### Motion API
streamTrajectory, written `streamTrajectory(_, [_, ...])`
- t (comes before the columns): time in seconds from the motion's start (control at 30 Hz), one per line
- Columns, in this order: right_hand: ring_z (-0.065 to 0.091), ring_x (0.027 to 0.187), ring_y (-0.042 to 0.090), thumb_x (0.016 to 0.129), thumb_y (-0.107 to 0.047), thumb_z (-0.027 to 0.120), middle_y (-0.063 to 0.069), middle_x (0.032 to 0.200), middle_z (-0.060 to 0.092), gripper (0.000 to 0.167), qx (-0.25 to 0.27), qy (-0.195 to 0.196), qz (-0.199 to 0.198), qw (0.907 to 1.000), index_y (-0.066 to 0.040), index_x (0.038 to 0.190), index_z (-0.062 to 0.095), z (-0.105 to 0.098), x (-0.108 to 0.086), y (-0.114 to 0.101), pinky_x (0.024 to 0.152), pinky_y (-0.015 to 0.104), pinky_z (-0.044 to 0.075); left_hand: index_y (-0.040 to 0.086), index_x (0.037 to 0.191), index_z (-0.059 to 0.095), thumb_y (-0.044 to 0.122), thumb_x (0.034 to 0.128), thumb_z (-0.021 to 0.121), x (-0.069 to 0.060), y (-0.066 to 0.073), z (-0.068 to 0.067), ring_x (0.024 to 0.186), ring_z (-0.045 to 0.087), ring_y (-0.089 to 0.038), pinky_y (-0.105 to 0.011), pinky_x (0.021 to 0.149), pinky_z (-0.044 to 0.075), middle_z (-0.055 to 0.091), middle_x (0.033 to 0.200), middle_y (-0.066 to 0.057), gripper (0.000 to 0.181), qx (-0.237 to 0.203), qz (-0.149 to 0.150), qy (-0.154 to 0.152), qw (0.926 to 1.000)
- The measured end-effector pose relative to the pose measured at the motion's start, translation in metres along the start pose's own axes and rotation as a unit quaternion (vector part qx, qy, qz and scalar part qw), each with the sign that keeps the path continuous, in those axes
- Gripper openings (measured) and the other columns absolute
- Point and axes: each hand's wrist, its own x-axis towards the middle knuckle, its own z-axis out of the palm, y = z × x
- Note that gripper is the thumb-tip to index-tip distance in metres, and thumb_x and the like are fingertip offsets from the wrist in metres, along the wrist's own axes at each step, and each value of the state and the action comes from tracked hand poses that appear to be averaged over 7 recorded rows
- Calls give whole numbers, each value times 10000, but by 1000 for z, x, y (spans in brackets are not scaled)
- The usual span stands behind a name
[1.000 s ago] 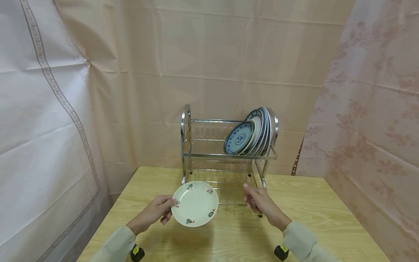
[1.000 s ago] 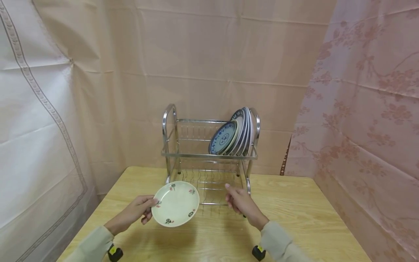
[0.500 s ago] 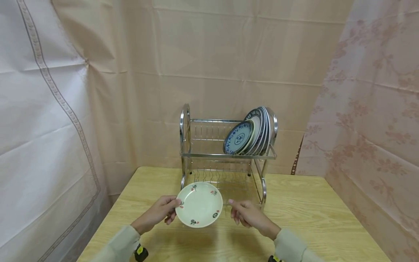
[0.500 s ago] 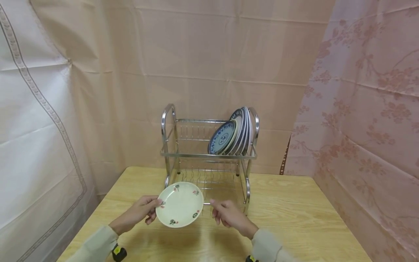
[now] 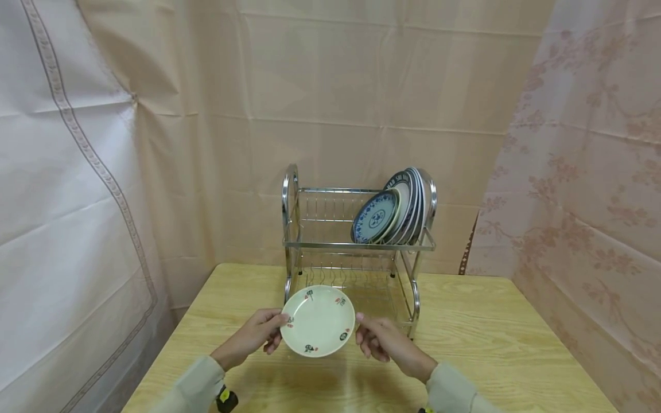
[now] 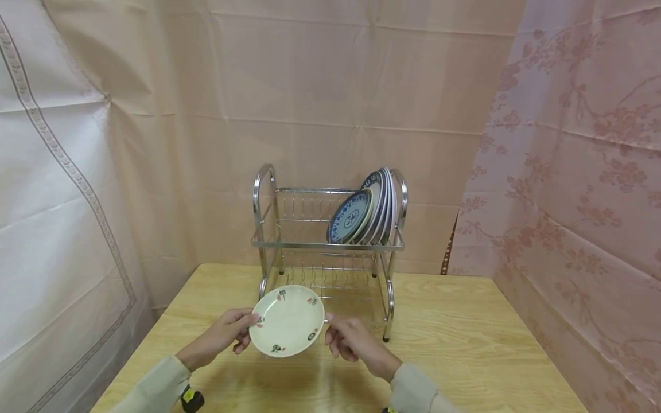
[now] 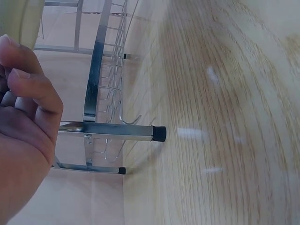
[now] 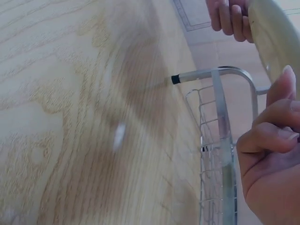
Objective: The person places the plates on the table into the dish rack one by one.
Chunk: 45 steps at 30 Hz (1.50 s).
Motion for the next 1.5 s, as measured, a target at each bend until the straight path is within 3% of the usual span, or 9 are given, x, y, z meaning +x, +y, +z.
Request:
streamTrajectory(0.17, [387,486,61,1077,-538,431,-11,688,592,598,102,42,-33,9999,-1,900,627,2,0,-5,431,171,322,-60,1144,631,295,1108,480,0,-1,2,562,503,-65,-184,503,447,580,733,-14,388,-16,9,24,10000])
streamTrajectory(0.53, [359,477,50,1054,-377,581,-10,673,595,477,-190,286,88,9994,72,901,633,8,-2,-4,424,165,292,-17,1126,658,331,1103,484,3,-5,7,555,509,-71,-192,506,453,583,721,10,390,34,-36,-158,9999])
streamTrajectory(0.73, [383,503,52,1069,-293,564,-11,683,594,341,-446,447,74,9980,-19,893,667,9,-4,-2,432,155,305,28,1039,662,366,1081,531,5,-4,8,538,506,-88,-198,491,427,586,708,1,365,263,-148,-129,9995])
streamTrajectory(0.87, [403,524,53,1069,-276,565,-7,696,592,329,-431,556,83,9975,-8,917,677,8,-7,-3,441,150,314,22,974,637,411,1091,493,6,0,6,543,511,-93,-204,494,425,587,709,-2,431,298,-180,-123,9993])
streamTrajectory(1.03, [403,520,45,1069,-267,567,-16,688,584,331,-431,545,52,9976,5,910,668,7,-9,-3,446,146,310,-40,924,568,500,1089,437,5,13,-7,547,506,-117,-230,507,435,570,700,-31,581,-21,-62,501,9987])
streamTrajectory(1.23, [383,511,47,1072,-265,559,-17,685,579,314,-484,528,107,9974,-20,909,667,4,-12,0,434,149,295,-11,889,547,557,1064,458,13,43,-24,559,487,-140,-254,512,439,542,698,-63,601,-109,495,1260,9907])
streamTrajectory(1.5, [367,517,64,1070,-249,550,-28,672,557,309,-522,582,191,9968,-24,895,668,1,-15,2,436,148,285,48,823,557,590,1049,464,33,84,-18,526,474,-146,-236,479,421,540,658,-49,594,-489,906,1766,9789])
